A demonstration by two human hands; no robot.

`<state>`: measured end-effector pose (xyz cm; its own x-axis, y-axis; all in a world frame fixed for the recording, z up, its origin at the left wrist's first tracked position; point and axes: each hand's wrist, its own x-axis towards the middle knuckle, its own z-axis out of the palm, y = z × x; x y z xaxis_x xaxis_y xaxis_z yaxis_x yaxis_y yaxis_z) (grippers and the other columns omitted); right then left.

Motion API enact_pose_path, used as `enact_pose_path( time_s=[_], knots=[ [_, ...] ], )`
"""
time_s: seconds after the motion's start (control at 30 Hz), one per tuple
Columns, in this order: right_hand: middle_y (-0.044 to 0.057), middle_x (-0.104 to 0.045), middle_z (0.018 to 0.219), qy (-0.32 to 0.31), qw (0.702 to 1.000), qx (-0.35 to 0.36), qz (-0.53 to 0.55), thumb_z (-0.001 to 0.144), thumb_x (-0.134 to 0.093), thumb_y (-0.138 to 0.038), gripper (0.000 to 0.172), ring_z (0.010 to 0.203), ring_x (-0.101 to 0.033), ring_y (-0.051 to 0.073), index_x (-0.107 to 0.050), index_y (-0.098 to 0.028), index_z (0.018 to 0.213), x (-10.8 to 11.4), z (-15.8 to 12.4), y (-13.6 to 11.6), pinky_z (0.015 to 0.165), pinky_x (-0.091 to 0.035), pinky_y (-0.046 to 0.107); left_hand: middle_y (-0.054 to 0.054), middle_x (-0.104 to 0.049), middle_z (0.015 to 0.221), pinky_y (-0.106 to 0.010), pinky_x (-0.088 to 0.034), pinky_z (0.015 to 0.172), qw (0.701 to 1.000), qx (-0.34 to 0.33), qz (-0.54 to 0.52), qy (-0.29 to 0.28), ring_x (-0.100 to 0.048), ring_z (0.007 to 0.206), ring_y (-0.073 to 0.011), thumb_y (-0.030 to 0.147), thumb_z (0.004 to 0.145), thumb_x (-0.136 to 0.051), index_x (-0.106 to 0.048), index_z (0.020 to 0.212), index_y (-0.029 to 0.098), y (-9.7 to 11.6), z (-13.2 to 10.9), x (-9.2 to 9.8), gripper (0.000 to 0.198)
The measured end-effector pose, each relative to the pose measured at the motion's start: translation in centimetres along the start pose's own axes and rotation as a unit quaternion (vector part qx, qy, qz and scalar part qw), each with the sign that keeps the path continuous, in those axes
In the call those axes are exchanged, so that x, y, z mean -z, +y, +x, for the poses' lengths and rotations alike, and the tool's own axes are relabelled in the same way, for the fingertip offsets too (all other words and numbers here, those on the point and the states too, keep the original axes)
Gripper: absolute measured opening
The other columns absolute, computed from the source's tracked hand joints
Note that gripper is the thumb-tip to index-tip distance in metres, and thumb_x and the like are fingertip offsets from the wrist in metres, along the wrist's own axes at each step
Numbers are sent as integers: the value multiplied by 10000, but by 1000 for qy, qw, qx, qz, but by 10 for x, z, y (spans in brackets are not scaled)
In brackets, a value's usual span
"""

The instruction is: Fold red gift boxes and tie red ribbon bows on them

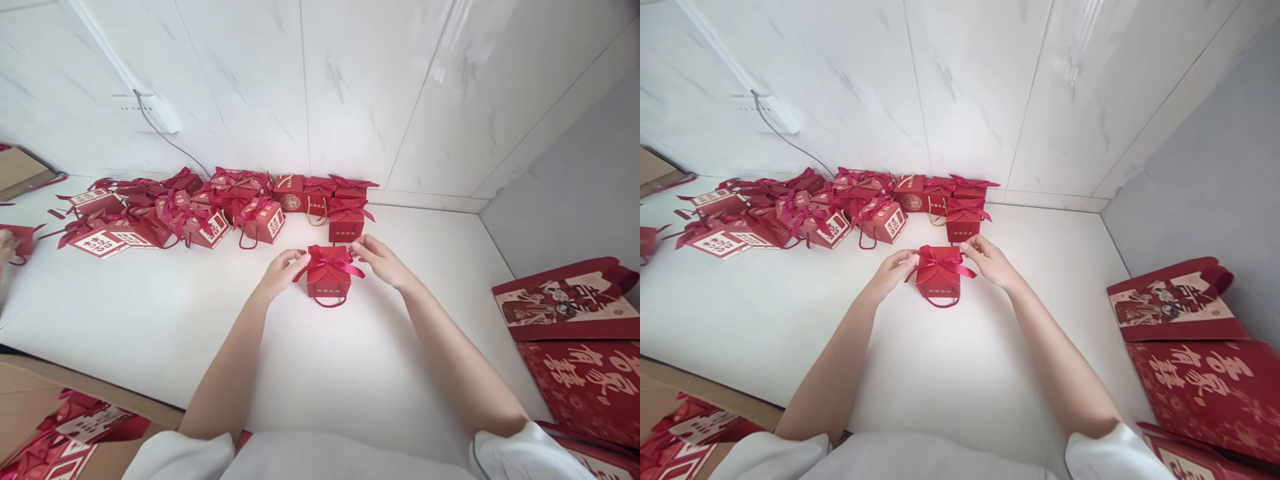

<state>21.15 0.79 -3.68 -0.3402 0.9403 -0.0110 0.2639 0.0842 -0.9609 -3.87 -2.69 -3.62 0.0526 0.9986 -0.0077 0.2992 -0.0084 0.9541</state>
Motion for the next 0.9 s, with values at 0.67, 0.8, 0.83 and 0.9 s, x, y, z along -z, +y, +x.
enact_pose_path(
  time_s=[0.67,0.8,0.83,0.9],
  knots=[
    [31,-651,576,-306,939,-151,-33,751,-635,-554,403,454,-521,106,-615,-160,669,9,-23,-32,478,-376,241,-26,-631,675,-258,-376,602,952,147,61,-260,-514,628,-122,511,764,-617,-681,708,167,15,-8,39,354],
    [65,-676,639,-331,927,-169,-61,735,-644,-559,418,505,-573,127,-650,-141,723,7,-22,-29,495,-405,239,-41,-696,799,-268,-426,694,936,144,91,-309,-584,745,-148,502,770,-617,-704,753,186,12,-7,40,328],
    [72,-684,669,-335,924,-169,-77,734,-648,-548,406,530,-589,134,-651,-142,730,8,-21,-27,504,-413,238,-44,-705,827,-273,-437,721,930,143,101,-322,-598,774,-156,500,770,-617,-710,764,189,11,-7,41,324],
    [76,-700,756,-341,917,-169,-117,720,-673,-511,366,595,-621,155,-658,-155,807,13,-19,-20,531,-437,245,-50,-716,868,-293,-455,793,915,150,116,-356,-629,838,-176,484,754,-641,-719,819,196,6,-7,45,305]
  ],
)
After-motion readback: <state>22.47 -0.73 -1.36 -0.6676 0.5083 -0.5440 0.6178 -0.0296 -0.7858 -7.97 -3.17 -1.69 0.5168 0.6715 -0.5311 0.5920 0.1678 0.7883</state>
